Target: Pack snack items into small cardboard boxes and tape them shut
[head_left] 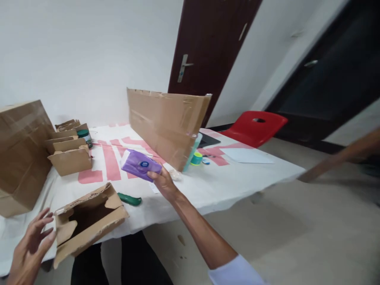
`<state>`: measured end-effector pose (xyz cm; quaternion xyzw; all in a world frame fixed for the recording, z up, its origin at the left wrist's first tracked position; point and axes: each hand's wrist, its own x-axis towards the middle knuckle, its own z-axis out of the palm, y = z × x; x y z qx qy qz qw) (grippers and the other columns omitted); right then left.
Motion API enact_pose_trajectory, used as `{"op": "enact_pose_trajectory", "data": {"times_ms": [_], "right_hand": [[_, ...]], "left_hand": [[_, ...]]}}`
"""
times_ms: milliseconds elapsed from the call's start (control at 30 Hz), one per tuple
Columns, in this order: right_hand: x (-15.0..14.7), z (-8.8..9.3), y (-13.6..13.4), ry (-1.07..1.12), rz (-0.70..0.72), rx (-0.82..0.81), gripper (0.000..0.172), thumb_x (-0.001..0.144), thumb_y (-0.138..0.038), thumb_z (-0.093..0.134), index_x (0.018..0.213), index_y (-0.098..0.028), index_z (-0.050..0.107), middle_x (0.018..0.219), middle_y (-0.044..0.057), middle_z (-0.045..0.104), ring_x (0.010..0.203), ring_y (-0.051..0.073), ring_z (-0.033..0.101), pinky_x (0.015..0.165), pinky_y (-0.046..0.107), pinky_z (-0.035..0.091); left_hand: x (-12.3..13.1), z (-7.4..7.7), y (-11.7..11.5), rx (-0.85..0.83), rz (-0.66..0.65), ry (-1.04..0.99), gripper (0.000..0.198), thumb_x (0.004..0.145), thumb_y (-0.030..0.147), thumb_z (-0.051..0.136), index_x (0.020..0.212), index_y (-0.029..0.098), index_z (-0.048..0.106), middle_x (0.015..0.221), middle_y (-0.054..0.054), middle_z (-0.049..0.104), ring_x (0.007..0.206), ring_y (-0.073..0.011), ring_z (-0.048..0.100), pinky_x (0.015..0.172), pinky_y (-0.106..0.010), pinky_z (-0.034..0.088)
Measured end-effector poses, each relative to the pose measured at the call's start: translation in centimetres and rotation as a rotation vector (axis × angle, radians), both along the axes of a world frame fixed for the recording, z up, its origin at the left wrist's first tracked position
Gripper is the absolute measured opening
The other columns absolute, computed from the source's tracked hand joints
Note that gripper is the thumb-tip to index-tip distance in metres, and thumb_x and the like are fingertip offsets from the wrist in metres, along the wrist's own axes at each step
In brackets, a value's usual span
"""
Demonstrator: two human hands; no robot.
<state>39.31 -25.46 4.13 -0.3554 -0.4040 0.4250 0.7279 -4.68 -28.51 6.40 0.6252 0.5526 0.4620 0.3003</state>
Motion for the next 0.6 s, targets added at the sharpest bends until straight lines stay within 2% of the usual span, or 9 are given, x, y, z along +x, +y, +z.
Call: {"op": "enact_pose_trajectory", "data": {"times_ms": [100,200,300,467,533,600], "right_hand": [[-0.1,-0.6,0.3,-0.062,0.037,-0.037,0.068,0.071,-0.043,0.088,0.131,-0.026,0.059,0.124,0.006,0.074,0.117,0.030,0.069,0.107,0.048,0.052],[-2.0,-0.2,1.7,-0.128,0.130,-0.055,0.071,0.070,-0.044,0.089,0.133,-0.028,0.058,0.128,0.006,0.073,0.119,0.030,0.069,0.107,0.049,0.053],[-4.9,0.8,4.1,-0.213,0.230,-0.030,0.074,0.068,-0.046,0.090,0.132,-0.028,0.058,0.131,0.006,0.070,0.122,0.029,0.067,0.107,0.048,0.053],[-9.3,1.9,9.0,-0.405,0.364,0.015,0.082,0.062,-0.046,0.094,0.133,-0.026,0.058,0.129,0.007,0.067,0.121,0.028,0.064,0.105,0.043,0.053],[-10.7,1.9,10.5,-0.483,0.403,0.023,0.086,0.060,-0.047,0.096,0.134,-0.025,0.058,0.129,0.009,0.066,0.122,0.028,0.062,0.106,0.044,0.053],[-11.7,1.6,11.6,-0.551,0.413,0.029,0.093,0.058,-0.047,0.097,0.138,-0.024,0.056,0.131,0.010,0.064,0.123,0.029,0.060,0.106,0.044,0.052]], "left_hand": [[1.0,2.1,1.3,-0.018,0.049,-0.058,0.057,0.076,0.070,0.079,0.111,0.025,0.073,0.153,-0.010,0.062,0.149,-0.0423,0.050,0.124,-0.059,0.042],[1.9,3.3,3.9,-0.081,-0.081,-0.109,0.071,0.071,0.071,0.084,0.120,0.022,0.069,0.142,-0.016,0.069,0.141,-0.0420,0.058,0.121,-0.059,0.045],[2.6,3.6,6.9,-0.140,-0.245,-0.155,0.085,0.066,0.067,0.090,0.132,0.022,0.062,0.143,-0.019,0.067,0.138,-0.0412,0.060,0.117,-0.060,0.049],[3.9,3.6,10.8,-0.235,-0.443,-0.168,0.120,0.060,0.054,0.098,0.160,0.024,0.039,0.154,-0.023,0.056,0.139,-0.0418,0.059,0.111,-0.059,0.053],[4.5,3.4,11.5,-0.236,-0.506,-0.181,0.122,0.062,0.051,0.097,0.164,0.026,0.033,0.158,-0.021,0.052,0.138,-0.0407,0.060,0.112,-0.057,0.051],[4.9,3.1,11.8,-0.222,-0.491,-0.184,0.121,0.064,0.051,0.096,0.164,0.025,0.033,0.161,-0.018,0.051,0.139,-0.0398,0.059,0.116,-0.054,0.049]]}}
